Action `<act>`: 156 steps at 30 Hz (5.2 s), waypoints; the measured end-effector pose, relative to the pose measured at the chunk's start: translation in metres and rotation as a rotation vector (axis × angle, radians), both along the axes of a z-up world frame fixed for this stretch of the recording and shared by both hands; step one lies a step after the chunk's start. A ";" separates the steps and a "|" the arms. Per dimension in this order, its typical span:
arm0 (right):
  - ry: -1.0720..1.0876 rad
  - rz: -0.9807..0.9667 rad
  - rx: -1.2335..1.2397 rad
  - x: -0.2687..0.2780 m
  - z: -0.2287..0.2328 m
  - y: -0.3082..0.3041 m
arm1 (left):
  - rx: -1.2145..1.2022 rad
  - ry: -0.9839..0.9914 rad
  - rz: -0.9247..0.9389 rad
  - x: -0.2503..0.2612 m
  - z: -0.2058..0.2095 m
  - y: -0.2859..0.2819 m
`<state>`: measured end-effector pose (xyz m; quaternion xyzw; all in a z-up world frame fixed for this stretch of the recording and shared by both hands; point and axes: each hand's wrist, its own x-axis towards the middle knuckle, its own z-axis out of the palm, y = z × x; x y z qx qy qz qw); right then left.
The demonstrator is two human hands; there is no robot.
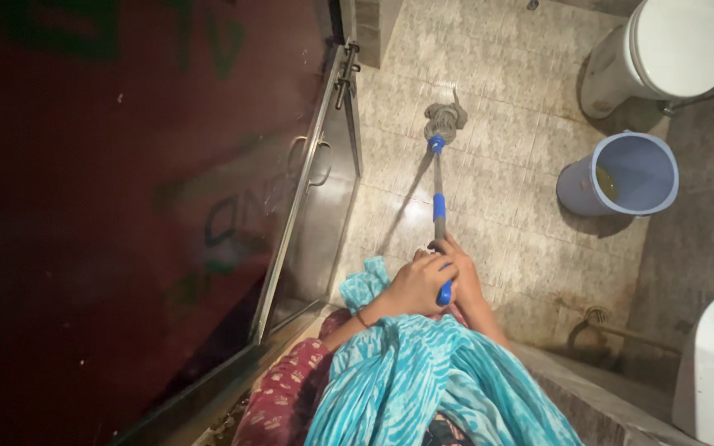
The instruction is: The person mops the tiled bathroom floor using a blue-handled mop. They move the mop back and forth across the floor area near a toilet, a bucket, and a urinal.
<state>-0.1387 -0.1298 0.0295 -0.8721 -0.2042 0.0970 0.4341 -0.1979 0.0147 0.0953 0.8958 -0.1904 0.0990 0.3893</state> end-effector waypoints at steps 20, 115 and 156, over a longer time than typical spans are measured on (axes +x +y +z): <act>-0.139 0.113 -0.131 0.196 -0.074 -0.038 | -0.196 0.040 0.099 0.165 -0.043 -0.043; -0.018 -0.036 -0.009 0.014 -0.007 -0.038 | -0.002 -0.064 -0.051 0.024 0.001 -0.024; -0.023 0.042 -0.067 0.212 -0.116 -0.112 | -0.058 0.014 -0.106 0.194 -0.107 -0.092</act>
